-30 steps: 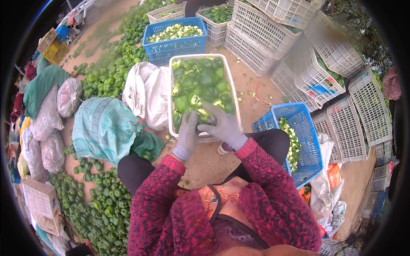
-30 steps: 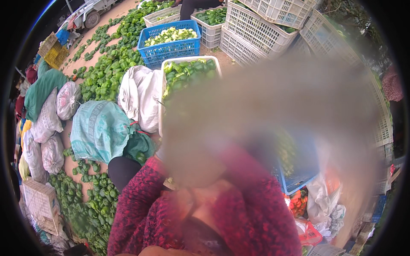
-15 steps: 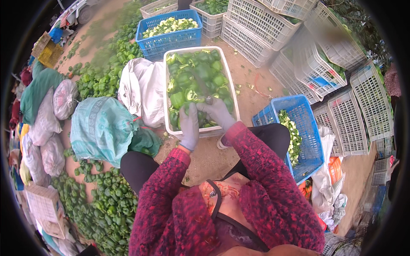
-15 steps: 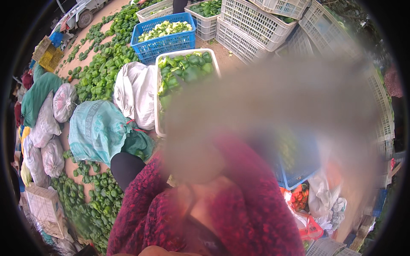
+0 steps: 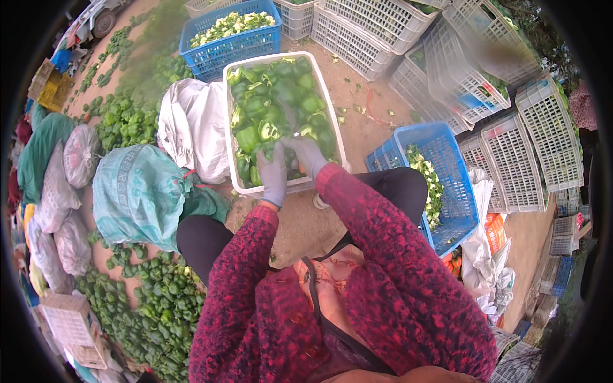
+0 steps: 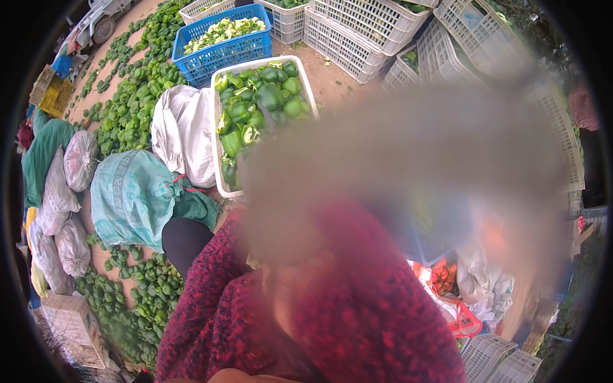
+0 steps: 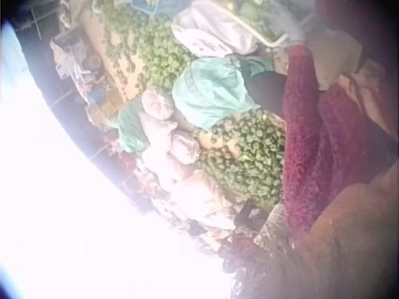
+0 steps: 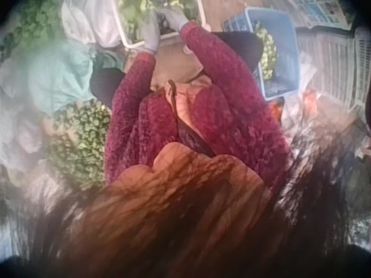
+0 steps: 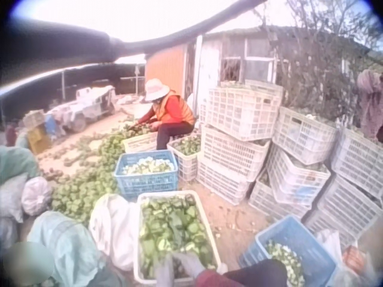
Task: The person cuts green bell peppers with a knife, removing the core and placing the pieces into a white container. The person repeatedly picks peppers from a nearby pile, cuts them, and deposits the cut pieces into the container.
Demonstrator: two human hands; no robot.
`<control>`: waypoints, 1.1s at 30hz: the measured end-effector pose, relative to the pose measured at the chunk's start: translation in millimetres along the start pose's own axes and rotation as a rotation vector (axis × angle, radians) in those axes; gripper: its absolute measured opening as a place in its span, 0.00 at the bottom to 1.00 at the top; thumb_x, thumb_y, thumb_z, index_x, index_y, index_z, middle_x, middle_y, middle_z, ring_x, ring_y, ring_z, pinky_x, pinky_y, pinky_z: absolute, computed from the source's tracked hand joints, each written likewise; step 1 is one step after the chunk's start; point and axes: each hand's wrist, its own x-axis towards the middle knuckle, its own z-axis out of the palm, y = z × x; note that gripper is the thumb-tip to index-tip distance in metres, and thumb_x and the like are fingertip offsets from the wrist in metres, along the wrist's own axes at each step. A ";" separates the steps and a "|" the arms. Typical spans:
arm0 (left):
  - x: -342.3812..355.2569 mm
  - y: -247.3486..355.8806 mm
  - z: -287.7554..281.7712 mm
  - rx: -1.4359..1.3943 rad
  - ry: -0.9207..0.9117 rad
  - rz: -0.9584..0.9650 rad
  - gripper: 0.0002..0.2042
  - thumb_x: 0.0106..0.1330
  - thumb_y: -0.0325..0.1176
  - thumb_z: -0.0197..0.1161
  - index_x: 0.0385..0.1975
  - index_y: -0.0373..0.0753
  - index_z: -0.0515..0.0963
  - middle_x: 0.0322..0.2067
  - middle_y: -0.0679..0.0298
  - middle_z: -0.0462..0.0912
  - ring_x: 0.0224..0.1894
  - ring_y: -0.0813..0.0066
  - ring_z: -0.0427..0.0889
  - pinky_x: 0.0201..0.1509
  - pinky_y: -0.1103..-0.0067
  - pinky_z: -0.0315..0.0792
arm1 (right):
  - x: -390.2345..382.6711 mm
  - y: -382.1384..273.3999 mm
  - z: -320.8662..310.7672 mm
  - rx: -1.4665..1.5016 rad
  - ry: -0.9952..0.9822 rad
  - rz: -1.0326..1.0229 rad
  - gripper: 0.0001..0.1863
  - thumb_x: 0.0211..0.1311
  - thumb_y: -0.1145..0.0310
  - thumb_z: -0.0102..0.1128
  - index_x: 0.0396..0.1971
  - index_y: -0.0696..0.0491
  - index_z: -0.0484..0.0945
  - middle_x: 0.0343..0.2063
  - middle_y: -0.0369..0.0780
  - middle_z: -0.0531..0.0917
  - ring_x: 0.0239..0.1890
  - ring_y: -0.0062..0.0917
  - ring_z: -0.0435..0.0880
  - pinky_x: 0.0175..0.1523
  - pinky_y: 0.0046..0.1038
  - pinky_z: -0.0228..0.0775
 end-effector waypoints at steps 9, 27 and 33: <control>-8.2 61.6 -35.3 -0.674 -0.412 -0.346 0.34 0.74 0.59 0.55 0.65 0.33 0.68 0.55 0.52 0.79 0.51 0.62 0.82 0.49 0.68 0.81 | -39.5 -31.5 -10.1 -0.359 -0.044 -0.196 0.22 0.64 0.55 0.71 0.51 0.55 0.82 0.33 0.34 0.85 0.24 0.18 0.79 0.29 0.22 0.71; -40.9 104.9 -85.8 -1.072 -0.619 -0.218 0.25 0.80 0.51 0.49 0.69 0.43 0.64 0.62 0.62 0.73 0.63 0.65 0.75 0.65 0.61 0.75 | -161.5 -20.6 -17.8 -0.454 -0.085 -0.303 0.31 0.76 0.47 0.56 0.64 0.58 0.70 0.28 0.35 0.79 0.21 0.16 0.76 0.26 0.23 0.70; -47.9 108.5 -85.5 -1.052 -0.603 -0.122 0.26 0.82 0.51 0.46 0.70 0.42 0.60 0.63 0.58 0.71 0.64 0.61 0.74 0.68 0.59 0.72 | -166.8 -19.2 -15.7 -0.466 -0.103 -0.152 0.32 0.76 0.47 0.54 0.65 0.58 0.70 0.26 0.34 0.77 0.22 0.16 0.75 0.27 0.22 0.68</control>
